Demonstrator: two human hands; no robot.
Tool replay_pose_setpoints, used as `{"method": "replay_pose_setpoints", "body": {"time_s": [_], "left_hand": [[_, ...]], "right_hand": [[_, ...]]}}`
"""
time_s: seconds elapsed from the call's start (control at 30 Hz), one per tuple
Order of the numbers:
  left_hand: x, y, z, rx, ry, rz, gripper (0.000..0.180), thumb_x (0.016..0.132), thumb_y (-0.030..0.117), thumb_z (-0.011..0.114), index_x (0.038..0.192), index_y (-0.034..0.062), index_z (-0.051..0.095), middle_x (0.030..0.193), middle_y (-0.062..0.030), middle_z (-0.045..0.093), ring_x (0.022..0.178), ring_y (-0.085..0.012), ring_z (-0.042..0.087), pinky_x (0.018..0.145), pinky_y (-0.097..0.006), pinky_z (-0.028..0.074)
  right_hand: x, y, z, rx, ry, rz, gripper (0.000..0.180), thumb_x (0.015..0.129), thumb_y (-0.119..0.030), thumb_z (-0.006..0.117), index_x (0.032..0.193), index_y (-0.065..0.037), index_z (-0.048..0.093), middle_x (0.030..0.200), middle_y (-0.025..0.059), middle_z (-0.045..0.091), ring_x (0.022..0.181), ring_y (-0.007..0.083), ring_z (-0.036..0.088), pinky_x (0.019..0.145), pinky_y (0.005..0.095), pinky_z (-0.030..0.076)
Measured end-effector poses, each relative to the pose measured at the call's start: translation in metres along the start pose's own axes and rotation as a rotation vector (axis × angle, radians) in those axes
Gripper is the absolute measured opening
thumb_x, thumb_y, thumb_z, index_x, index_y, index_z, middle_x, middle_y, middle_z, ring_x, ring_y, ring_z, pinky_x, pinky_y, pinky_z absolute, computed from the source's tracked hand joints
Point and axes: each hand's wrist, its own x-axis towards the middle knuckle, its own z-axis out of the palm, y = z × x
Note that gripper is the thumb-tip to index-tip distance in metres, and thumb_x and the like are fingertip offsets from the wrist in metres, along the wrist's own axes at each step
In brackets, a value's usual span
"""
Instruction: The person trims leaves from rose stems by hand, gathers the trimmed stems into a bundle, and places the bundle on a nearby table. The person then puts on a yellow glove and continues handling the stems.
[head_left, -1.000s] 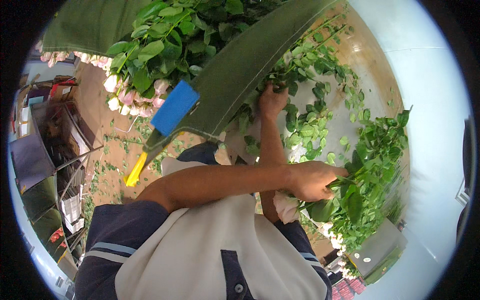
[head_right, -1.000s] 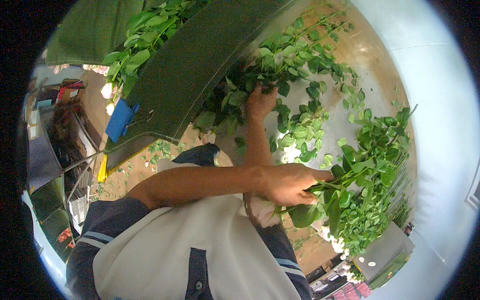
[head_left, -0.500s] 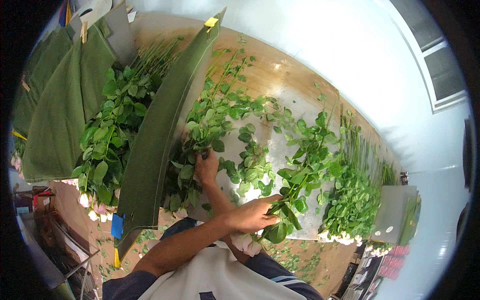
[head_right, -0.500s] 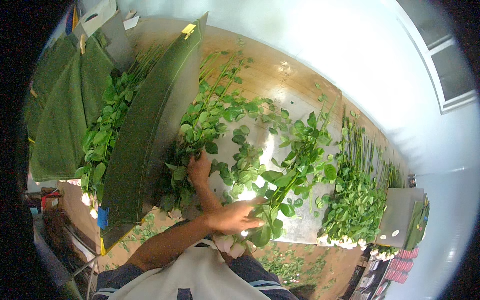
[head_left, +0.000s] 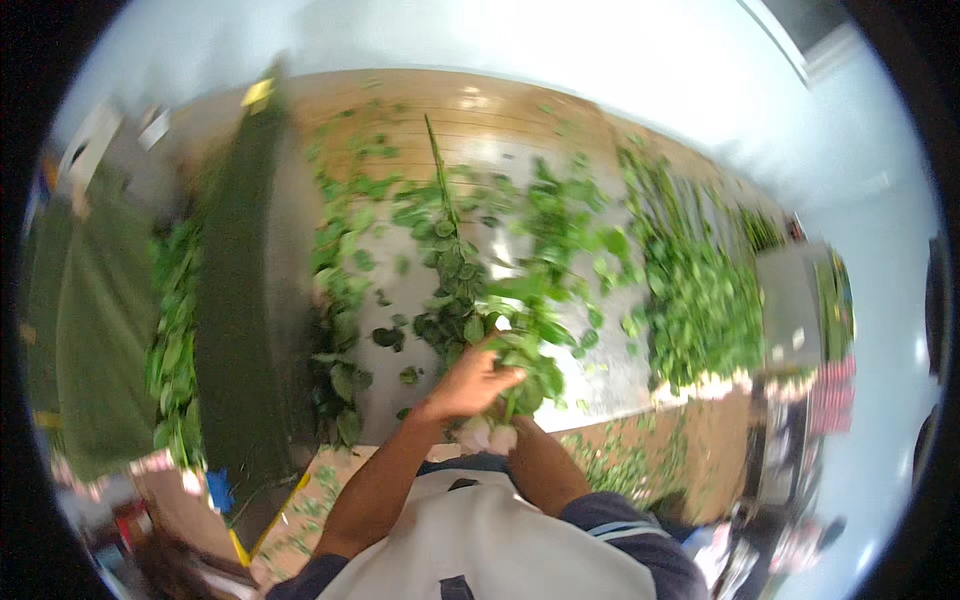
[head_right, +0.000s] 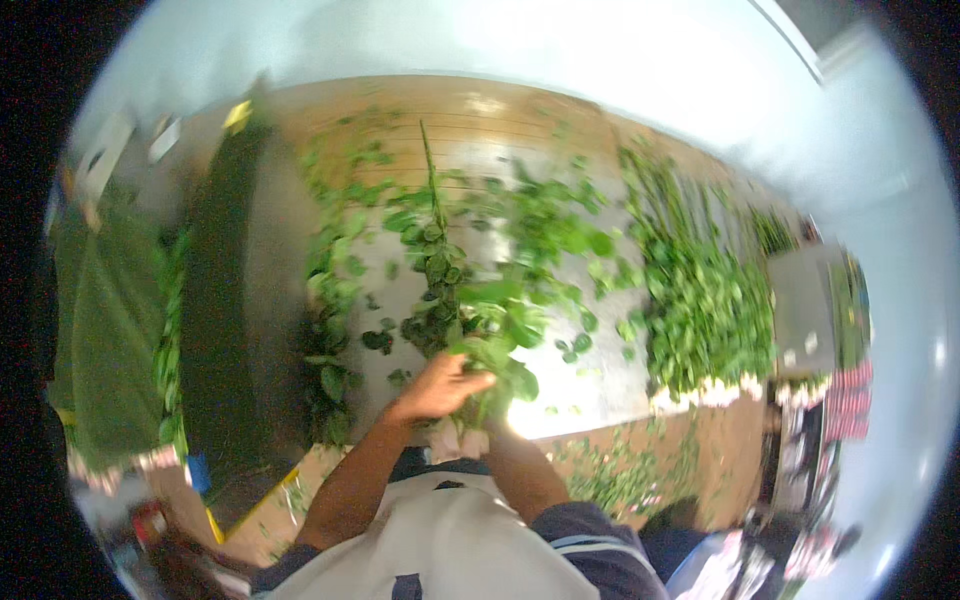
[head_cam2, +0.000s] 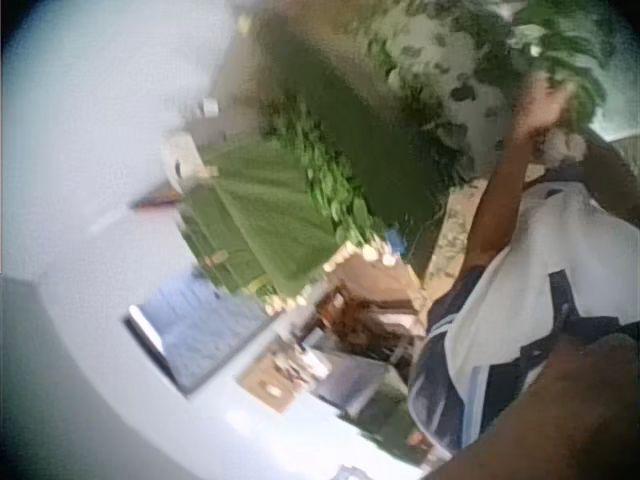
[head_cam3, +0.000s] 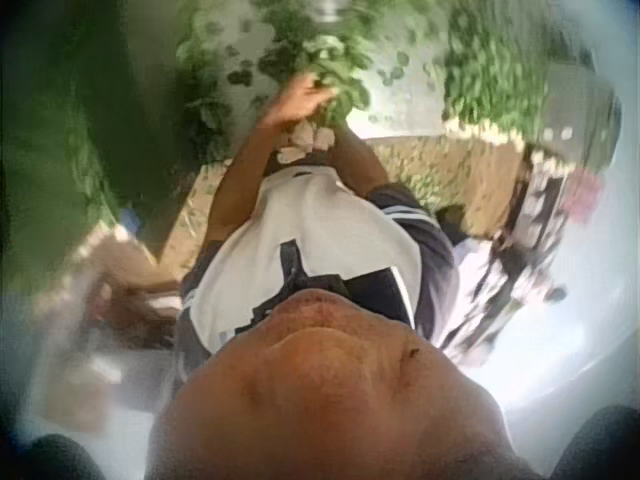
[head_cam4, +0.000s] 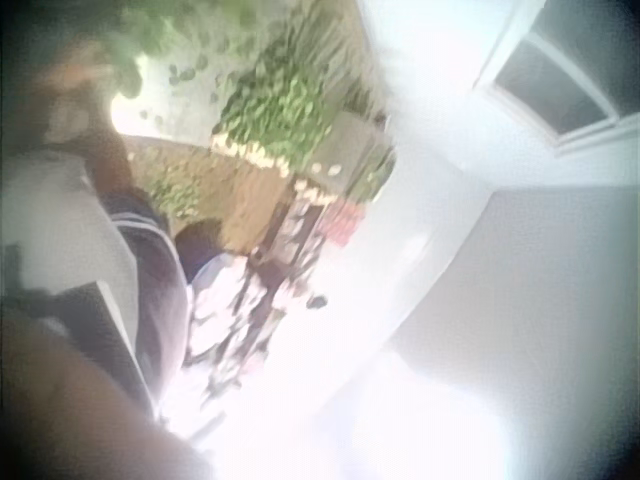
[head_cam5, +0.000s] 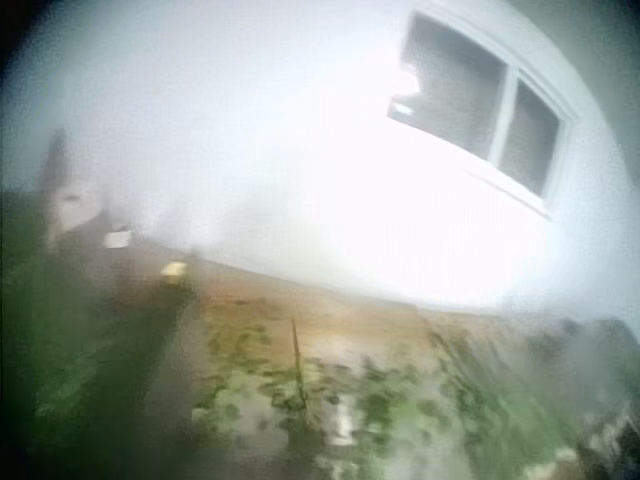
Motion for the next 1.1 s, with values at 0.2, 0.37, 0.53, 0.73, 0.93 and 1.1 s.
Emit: {"method": "replay_pose_setpoints", "body": {"time_s": [0.2,0.37,0.53,0.73,0.93,1.1], "left_hand": [[0.025,-0.080,0.014,0.241,0.229,-0.118,0.048,0.091,0.009,0.058,0.136,0.0032,0.040,0.118,-0.0150,0.059,0.108,-0.0235,0.057,0.090,-0.041,0.048],[0.052,-0.116,0.042,0.623,0.407,-0.321,0.061,0.083,0.015,0.068,0.137,0.0044,0.041,0.115,-0.0166,0.063,0.106,-0.0304,0.060,0.085,-0.043,0.048],[0.089,-0.119,0.074,0.605,0.371,-0.242,0.060,0.080,0.022,0.072,0.131,0.0021,0.046,0.104,-0.0157,0.066,0.093,-0.0299,0.063,0.080,-0.041,0.049],[0.115,-0.120,0.128,0.019,0.695,-0.514,0.055,0.083,0.018,0.070,0.131,0.0028,0.046,0.124,-0.0164,0.054,0.110,-0.0288,0.054,0.088,-0.041,0.045],[0.120,-0.113,0.141,0.174,0.752,-0.464,0.060,0.085,0.025,0.070,0.135,0.0049,0.042,0.131,-0.0143,0.048,0.118,-0.0291,0.048,0.094,-0.046,0.045],[0.127,-0.117,0.145,0.322,0.706,-0.397,0.048,0.088,0.020,0.068,0.128,0.0050,0.048,0.127,-0.0128,0.053,0.114,-0.0256,0.051,0.089,-0.044,0.047]], "right_hand": [[0.116,-0.108,0.092,-2.166,0.089,0.570,0.038,0.082,-0.007,0.063,0.118,0.002,0.053,0.104,0.0120,0.062,0.095,0.0238,0.060,0.083,0.0345,0.049],[0.137,-0.113,0.121,-2.887,0.085,0.387,0.027,0.081,-0.010,0.060,0.102,0.006,0.062,0.098,0.0256,0.064,0.084,0.0398,0.063,0.074,0.0401,0.051],[0.167,-0.100,0.170,-2.794,0.362,0.966,0.038,0.077,-0.019,0.065,0.106,0.005,0.059,0.096,0.0288,0.062,0.096,0.0430,0.060,0.084,0.0473,0.048],[0.212,-0.128,0.282,-3.013,-0.121,0.514,0.049,0.089,-0.035,0.058,0.126,-0.003,0.051,0.111,0.0247,0.062,0.101,0.0385,0.061,0.088,0.0432,0.047],[0.336,-0.206,0.367,-3.638,0.050,0.115,0.048,0.084,-0.037,0.064,0.120,-0.006,0.055,0.112,0.0194,0.059,0.094,0.0397,0.062,0.078,0.0463,0.051],[0.358,-0.213,0.380,-3.428,0.198,0.086,0.025,0.082,-0.027,0.061,0.097,-0.007,0.065,0.097,0.0171,0.066,0.087,0.0368,0.065,0.078,0.0457,0.052]]}}
